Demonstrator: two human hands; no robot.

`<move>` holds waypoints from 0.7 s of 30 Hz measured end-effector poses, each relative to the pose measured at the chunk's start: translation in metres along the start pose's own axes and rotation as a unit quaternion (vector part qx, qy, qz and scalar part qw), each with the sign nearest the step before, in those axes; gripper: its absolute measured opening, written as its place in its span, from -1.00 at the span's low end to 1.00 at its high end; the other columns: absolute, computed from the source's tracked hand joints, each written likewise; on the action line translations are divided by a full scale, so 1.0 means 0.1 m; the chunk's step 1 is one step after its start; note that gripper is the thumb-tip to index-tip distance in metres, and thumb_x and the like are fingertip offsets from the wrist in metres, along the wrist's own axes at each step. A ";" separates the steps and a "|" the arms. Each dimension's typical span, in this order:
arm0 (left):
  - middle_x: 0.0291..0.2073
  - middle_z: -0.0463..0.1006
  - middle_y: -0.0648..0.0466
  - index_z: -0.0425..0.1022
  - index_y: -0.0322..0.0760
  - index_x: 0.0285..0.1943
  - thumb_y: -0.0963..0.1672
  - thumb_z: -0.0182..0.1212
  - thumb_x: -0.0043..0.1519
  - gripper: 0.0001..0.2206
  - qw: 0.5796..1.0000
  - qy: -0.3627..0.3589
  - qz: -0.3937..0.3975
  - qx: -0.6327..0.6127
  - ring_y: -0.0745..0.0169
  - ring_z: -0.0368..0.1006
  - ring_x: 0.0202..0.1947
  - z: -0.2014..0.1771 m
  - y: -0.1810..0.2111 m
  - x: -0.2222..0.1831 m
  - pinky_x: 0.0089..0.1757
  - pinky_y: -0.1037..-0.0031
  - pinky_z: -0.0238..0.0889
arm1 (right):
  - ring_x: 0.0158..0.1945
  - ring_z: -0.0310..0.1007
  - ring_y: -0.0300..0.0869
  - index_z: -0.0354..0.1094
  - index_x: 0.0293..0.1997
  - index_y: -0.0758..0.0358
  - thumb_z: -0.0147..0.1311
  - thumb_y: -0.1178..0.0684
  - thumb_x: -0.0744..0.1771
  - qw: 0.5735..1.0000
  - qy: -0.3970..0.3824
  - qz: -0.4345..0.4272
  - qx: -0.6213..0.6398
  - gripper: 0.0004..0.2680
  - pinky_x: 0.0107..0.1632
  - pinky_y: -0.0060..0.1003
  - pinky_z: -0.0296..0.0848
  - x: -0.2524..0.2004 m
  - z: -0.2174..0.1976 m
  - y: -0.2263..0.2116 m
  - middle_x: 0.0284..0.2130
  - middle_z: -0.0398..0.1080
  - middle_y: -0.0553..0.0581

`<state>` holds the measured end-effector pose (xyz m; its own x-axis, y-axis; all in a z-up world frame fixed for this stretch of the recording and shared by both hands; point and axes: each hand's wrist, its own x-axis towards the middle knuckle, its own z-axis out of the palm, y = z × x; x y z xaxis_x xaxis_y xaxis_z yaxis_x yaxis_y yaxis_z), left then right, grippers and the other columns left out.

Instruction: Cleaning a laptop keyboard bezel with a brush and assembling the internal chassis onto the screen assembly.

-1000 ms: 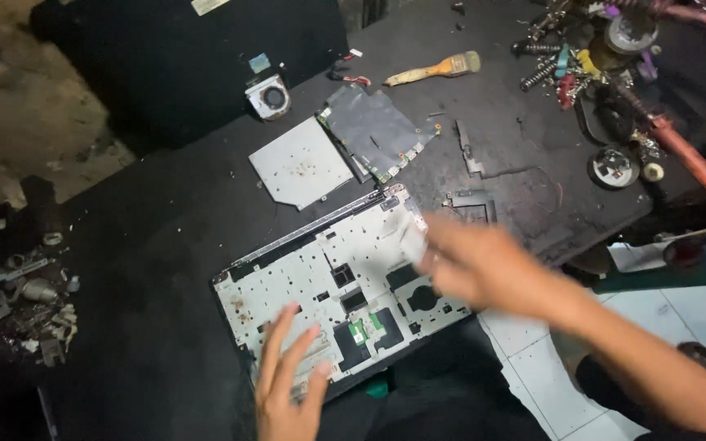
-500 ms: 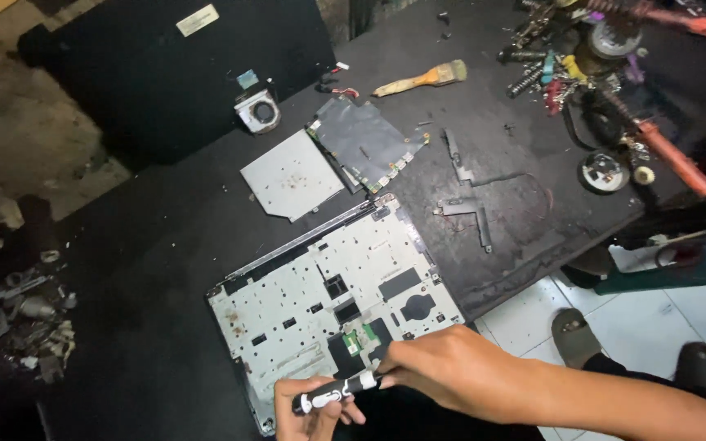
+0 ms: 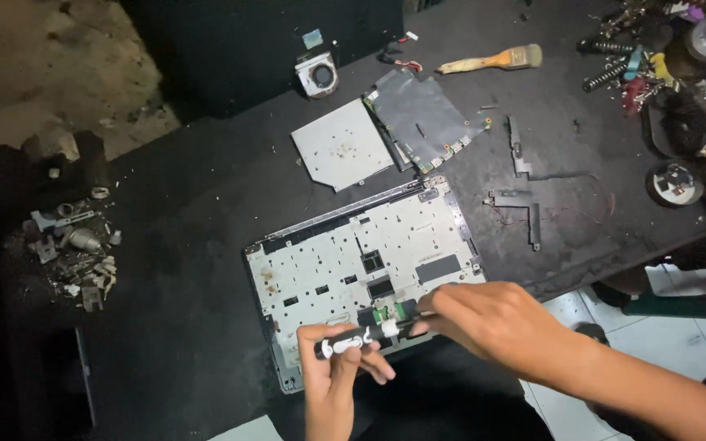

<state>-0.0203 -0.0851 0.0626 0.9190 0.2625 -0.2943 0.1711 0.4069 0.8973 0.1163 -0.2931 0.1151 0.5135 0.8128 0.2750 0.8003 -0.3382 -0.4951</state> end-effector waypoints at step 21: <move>-0.17 0.68 -0.40 0.12 -0.17 -0.18 -0.18 0.14 0.31 -0.80 0.983 0.123 0.084 0.107 -0.03 0.76 -0.29 -0.63 -0.28 0.22 -0.20 0.29 0.56 | -0.22 0.47 0.03 0.47 -0.14 0.21 0.13 -0.16 0.44 0.932 0.028 0.263 -0.249 -0.77 -0.39 -0.01 0.45 0.35 -0.27 1.89 -0.35 0.48 0.12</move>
<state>-0.0271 -0.0360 0.0103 0.8319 0.5237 -0.1833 0.1195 0.1536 0.9809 0.2939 -0.3412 0.0533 0.8798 0.4509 0.1505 0.4701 -0.8724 -0.1339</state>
